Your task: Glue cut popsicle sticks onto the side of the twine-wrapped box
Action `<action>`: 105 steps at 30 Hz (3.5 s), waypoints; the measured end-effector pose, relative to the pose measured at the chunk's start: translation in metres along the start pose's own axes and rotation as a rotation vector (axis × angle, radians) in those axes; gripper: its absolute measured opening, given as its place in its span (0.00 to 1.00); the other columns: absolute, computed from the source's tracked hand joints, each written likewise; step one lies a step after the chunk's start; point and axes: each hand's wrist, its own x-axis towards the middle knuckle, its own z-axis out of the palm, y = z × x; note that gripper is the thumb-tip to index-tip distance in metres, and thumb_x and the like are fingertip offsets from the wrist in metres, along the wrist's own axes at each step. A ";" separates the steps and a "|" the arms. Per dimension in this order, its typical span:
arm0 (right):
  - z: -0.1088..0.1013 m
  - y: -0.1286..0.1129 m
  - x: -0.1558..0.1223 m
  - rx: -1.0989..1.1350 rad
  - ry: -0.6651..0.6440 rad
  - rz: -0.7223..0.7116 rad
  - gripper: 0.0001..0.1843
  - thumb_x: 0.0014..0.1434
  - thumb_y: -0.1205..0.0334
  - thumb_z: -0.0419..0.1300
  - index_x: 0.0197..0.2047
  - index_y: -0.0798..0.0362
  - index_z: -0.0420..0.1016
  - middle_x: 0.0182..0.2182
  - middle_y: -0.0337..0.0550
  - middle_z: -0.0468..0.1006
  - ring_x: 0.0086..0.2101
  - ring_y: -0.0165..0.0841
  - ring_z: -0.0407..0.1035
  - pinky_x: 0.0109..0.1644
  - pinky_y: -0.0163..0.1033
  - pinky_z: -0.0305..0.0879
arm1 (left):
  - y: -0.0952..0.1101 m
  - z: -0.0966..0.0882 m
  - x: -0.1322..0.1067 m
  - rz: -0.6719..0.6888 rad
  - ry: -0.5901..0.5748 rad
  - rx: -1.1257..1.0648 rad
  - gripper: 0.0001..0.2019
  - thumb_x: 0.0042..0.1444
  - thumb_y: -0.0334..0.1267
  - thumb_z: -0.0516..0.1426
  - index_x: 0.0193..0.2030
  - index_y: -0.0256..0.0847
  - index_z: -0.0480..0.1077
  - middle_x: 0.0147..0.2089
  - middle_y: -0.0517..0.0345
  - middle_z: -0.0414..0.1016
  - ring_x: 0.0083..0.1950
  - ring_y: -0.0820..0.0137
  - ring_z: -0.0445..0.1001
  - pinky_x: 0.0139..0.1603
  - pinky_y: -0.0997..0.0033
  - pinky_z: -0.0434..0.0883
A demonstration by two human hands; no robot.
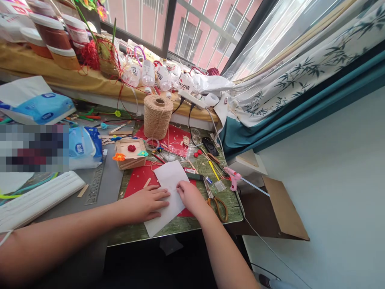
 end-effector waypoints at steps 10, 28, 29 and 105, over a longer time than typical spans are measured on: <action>0.009 0.009 0.001 -0.094 -0.003 -0.125 0.08 0.69 0.67 0.56 0.39 0.52 0.77 0.38 0.48 0.80 0.41 0.39 0.72 0.48 0.41 0.65 | 0.000 0.001 0.000 -0.063 -0.028 -0.006 0.20 0.65 0.49 0.60 0.62 0.50 0.73 0.75 0.41 0.61 0.72 0.45 0.65 0.70 0.40 0.61; 0.019 -0.029 -0.058 0.625 0.102 0.030 0.12 0.67 0.51 0.62 0.48 0.50 0.77 0.35 0.43 0.82 0.35 0.36 0.76 0.41 0.41 0.71 | 0.016 -0.029 0.005 -0.191 0.169 -0.203 0.18 0.65 0.49 0.60 0.57 0.43 0.72 0.57 0.47 0.78 0.59 0.55 0.74 0.62 0.49 0.66; 0.028 -0.036 -0.061 0.798 0.120 0.075 0.14 0.65 0.49 0.65 0.45 0.50 0.77 0.33 0.42 0.81 0.32 0.35 0.75 0.38 0.39 0.71 | 0.017 -0.030 0.006 -0.209 0.227 -0.273 0.17 0.65 0.49 0.60 0.55 0.42 0.73 0.53 0.48 0.79 0.56 0.58 0.75 0.60 0.54 0.68; -0.007 -0.016 -0.034 0.864 -0.108 0.094 0.16 0.61 0.49 0.68 0.38 0.53 0.74 0.28 0.39 0.79 0.25 0.28 0.70 0.31 0.34 0.68 | -0.008 -0.030 0.009 -0.255 0.300 -0.644 0.12 0.66 0.45 0.60 0.38 0.40 0.79 0.38 0.51 0.82 0.42 0.66 0.78 0.47 0.65 0.74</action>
